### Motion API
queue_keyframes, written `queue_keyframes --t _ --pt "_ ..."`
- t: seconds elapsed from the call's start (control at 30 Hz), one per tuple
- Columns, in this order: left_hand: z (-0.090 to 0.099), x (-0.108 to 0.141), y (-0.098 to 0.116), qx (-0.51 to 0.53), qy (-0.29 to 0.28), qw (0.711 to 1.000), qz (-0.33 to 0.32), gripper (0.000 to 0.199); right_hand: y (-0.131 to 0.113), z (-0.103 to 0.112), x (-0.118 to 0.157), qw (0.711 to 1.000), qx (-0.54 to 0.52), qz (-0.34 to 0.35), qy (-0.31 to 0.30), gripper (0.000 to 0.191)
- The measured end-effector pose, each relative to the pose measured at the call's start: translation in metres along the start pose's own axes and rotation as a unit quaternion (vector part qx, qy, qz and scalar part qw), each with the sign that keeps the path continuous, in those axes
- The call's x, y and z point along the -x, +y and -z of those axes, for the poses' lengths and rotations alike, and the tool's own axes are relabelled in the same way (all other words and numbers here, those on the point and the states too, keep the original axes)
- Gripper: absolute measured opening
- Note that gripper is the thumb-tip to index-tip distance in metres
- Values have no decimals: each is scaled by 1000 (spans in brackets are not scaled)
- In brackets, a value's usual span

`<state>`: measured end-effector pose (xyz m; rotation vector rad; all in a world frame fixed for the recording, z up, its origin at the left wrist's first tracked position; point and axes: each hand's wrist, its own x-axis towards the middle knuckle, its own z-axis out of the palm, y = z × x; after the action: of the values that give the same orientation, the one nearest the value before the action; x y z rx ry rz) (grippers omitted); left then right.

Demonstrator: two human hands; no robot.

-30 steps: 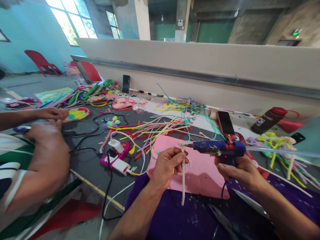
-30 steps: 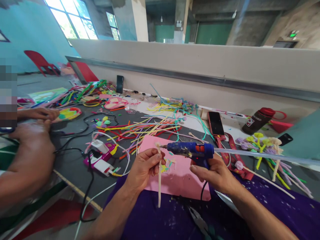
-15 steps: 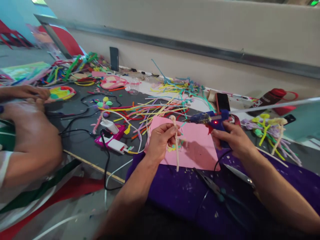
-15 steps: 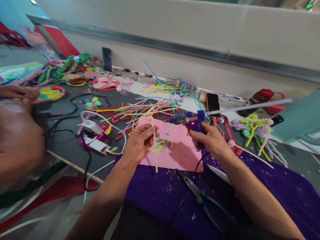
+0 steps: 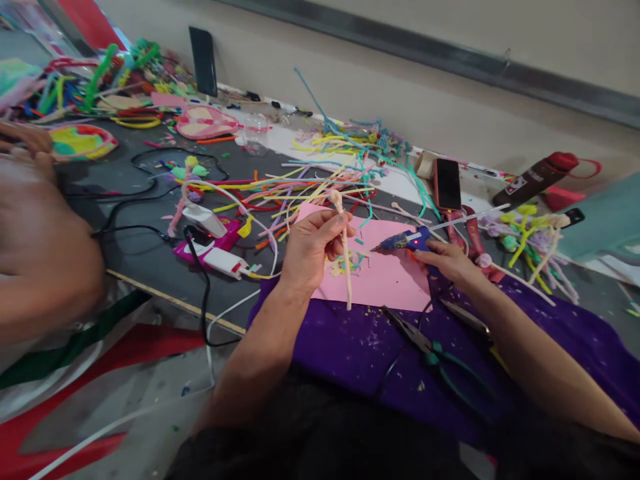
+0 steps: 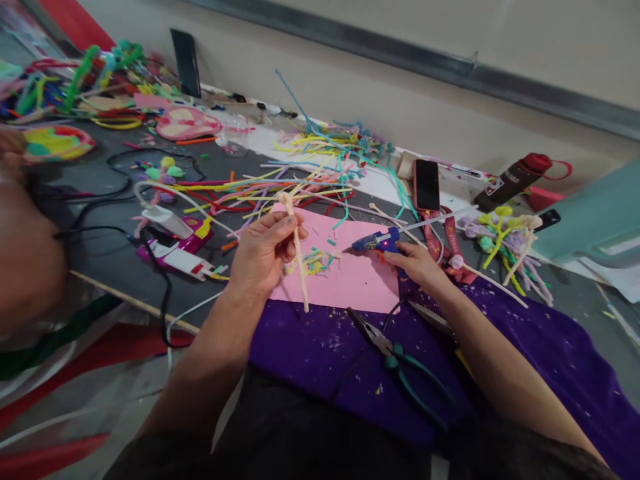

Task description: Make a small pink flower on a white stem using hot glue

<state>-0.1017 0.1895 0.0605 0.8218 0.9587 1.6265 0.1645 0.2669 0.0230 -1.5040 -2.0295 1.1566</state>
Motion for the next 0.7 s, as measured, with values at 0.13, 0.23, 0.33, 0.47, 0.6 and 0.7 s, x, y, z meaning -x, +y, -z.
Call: queue_keyframes --t 0.13,0.23,0.33,0.47,0.6,0.7 --pt "-2 1 -1 1 -15 1000 0 13 -10 -4 9 940 310 65 126 39" --pt "-2 3 0 -6 -28 999 15 12 -34 -15 22 897 378 157 167 31" --pt "-3 3 1 -6 -42 998 37 12 -59 -35 25 911 291 293 8 22" --pt "-3 3 0 -4 -59 997 41 13 -70 -64 10 891 281 346 -87 19" --pt "-2 3 -2 -8 -72 997 36 14 -66 -83 -6 891 320 312 -85 18" --pt "-2 4 -2 -10 -76 996 40 15 -66 -89 -10 889 331 306 -81 18"
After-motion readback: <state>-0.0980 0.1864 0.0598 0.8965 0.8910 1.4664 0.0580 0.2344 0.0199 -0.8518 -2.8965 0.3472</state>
